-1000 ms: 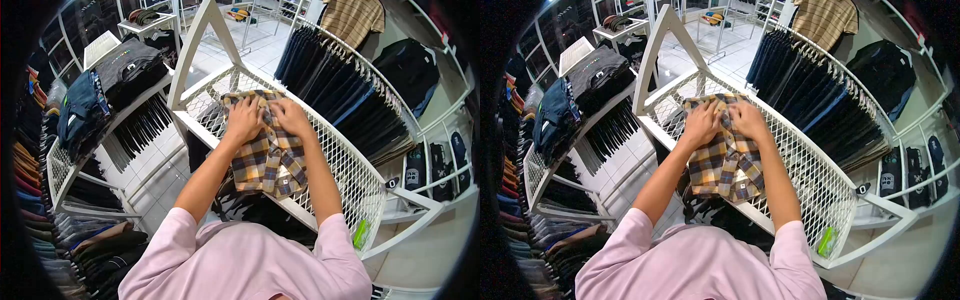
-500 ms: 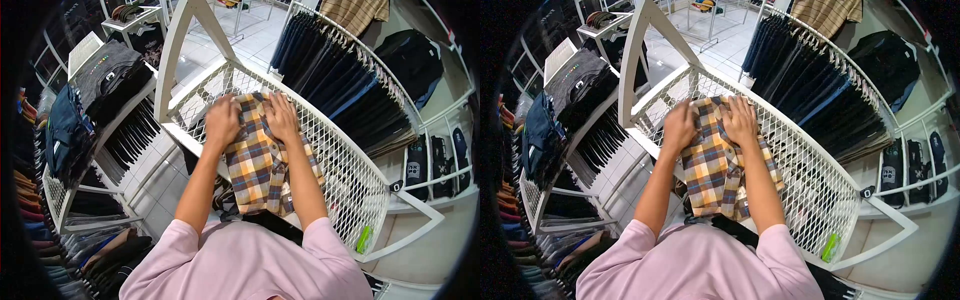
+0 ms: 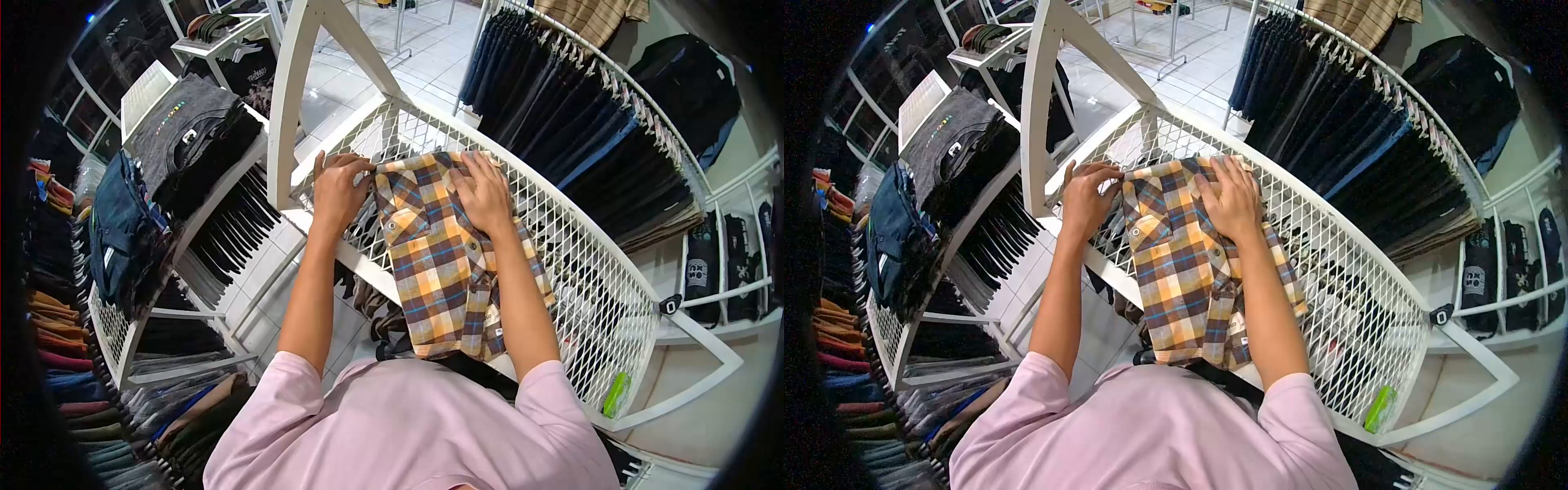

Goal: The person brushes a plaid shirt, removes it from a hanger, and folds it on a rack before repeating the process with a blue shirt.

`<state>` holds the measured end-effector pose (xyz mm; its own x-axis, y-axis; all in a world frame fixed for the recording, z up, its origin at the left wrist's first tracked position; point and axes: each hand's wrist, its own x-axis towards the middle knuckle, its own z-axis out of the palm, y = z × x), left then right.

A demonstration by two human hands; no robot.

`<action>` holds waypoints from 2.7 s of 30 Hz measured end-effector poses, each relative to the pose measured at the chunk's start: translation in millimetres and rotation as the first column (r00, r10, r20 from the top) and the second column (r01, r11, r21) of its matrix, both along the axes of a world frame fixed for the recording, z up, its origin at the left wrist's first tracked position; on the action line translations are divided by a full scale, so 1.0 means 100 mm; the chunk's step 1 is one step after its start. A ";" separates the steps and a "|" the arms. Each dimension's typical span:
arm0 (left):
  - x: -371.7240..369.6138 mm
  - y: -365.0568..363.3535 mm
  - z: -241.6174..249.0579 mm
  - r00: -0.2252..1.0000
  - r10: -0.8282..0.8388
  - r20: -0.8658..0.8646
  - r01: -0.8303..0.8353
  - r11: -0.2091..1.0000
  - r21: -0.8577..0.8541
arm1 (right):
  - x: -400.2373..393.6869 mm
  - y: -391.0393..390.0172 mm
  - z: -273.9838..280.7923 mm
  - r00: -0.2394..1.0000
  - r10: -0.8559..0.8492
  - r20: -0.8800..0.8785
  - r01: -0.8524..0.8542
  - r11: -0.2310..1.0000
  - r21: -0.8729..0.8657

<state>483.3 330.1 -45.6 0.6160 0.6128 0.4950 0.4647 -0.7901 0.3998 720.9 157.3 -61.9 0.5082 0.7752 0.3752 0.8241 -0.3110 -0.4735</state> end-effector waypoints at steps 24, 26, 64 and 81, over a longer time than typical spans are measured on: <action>0.23 -0.73 -0.17 0.961 -0.056 -0.270 0.077 0.995 0.070 | -0.01 -0.01 -0.03 1.000 0.001 0.028 -0.002 1.000 0.023; 0.17 -0.68 -0.15 0.961 0.057 -0.269 -0.007 0.983 0.184 | 0.04 0.02 -0.05 1.000 0.008 -0.016 -0.008 0.999 0.032; -0.85 -3.27 -0.05 0.729 0.427 0.534 0.631 -0.118 -0.767 | -1.71 -3.14 0.41 0.533 0.046 -0.845 -0.124 0.992 -0.024; -1.08 -2.90 -0.71 0.559 0.520 0.646 0.829 -0.336 -0.447 | -0.65 -3.45 0.35 0.380 0.126 -0.916 0.461 0.833 0.306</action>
<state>375.1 39.8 -116.2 0.8447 0.5033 -0.1823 -0.4014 0.8208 0.4064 656.1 -187.8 -27.1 0.8513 0.5080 -0.1312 -0.2096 0.1001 -0.9726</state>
